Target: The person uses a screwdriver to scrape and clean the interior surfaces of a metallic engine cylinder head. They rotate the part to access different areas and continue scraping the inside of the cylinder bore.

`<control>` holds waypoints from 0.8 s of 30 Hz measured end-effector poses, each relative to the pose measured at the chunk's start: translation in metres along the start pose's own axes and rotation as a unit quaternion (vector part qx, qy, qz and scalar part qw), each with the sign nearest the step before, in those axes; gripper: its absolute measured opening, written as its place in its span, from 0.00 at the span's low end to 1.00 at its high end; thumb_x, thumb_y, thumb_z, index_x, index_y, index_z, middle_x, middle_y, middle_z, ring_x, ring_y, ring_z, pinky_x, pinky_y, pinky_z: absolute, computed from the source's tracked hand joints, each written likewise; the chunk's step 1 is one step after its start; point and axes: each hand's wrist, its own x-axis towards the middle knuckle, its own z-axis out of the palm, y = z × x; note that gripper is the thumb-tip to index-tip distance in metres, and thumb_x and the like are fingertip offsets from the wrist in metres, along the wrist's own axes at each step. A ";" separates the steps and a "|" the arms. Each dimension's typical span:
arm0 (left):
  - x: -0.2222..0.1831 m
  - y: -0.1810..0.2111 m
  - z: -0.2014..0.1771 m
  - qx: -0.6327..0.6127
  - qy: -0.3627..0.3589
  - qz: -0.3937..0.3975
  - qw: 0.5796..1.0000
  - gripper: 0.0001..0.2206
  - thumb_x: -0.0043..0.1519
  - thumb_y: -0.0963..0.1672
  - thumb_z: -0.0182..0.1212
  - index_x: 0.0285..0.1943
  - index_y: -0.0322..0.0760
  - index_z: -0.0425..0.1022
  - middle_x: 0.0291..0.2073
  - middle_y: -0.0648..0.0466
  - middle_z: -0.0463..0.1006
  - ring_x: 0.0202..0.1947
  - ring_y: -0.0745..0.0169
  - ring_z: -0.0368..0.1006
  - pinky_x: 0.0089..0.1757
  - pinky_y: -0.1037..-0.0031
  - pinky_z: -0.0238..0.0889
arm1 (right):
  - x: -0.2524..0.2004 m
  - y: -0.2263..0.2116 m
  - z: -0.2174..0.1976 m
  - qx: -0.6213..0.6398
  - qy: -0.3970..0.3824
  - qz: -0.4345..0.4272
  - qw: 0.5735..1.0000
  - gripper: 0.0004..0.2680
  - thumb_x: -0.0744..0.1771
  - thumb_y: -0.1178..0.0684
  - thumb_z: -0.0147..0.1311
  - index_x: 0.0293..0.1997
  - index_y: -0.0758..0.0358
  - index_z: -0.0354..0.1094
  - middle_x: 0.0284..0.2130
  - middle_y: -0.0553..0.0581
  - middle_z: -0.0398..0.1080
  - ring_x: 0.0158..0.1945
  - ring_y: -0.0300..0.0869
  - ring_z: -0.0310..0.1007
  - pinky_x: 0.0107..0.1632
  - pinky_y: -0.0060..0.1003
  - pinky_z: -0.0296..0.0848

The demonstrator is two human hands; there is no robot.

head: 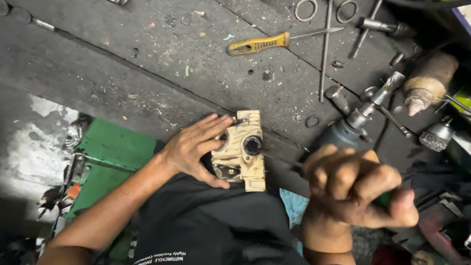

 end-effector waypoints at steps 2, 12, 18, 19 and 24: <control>0.000 -0.001 0.001 0.009 -0.001 -0.002 1.000 0.38 0.44 0.59 0.83 0.46 0.32 0.64 0.62 0.29 0.70 0.64 0.33 0.70 0.64 0.48 0.62 | -0.001 -0.001 0.000 0.008 -0.015 -0.004 1.000 0.18 0.70 0.38 0.35 0.23 0.56 0.51 0.09 0.50 0.50 0.10 0.39 0.45 0.17 0.40 0.54; 0.008 -0.002 0.001 0.011 -0.005 -0.004 1.000 0.38 0.44 0.59 0.83 0.44 0.31 0.65 0.61 0.28 0.70 0.63 0.33 0.71 0.64 0.48 0.61 | -0.017 -0.004 -0.010 0.010 0.015 -0.044 0.999 0.18 0.70 0.37 0.36 0.23 0.54 0.51 0.09 0.49 0.51 0.10 0.40 0.46 0.18 0.40 0.54; 0.014 0.001 -0.002 0.017 -0.009 -0.013 1.000 0.38 0.42 0.59 0.84 0.44 0.33 0.65 0.60 0.30 0.71 0.62 0.34 0.72 0.63 0.49 0.62 | 0.013 -0.012 -0.010 0.019 0.009 0.012 1.000 0.18 0.71 0.37 0.32 0.23 0.54 0.49 0.10 0.47 0.47 0.13 0.36 0.39 0.19 0.39 0.47; 0.012 0.001 -0.001 0.023 -0.016 -0.019 0.999 0.37 0.42 0.59 0.84 0.43 0.34 0.65 0.60 0.31 0.72 0.62 0.35 0.72 0.63 0.50 0.62 | 0.020 -0.014 -0.009 0.018 -0.018 0.021 0.999 0.19 0.71 0.37 0.32 0.22 0.55 0.50 0.10 0.47 0.48 0.12 0.37 0.40 0.18 0.40 0.48; 0.007 -0.001 0.000 0.014 -0.013 -0.011 1.000 0.39 0.43 0.59 0.84 0.47 0.32 0.65 0.61 0.30 0.71 0.63 0.34 0.71 0.64 0.49 0.61 | 0.034 -0.010 0.013 -0.047 -0.065 0.066 0.995 0.19 0.69 0.40 0.37 0.18 0.58 0.52 0.08 0.48 0.48 0.10 0.41 0.42 0.18 0.45 0.45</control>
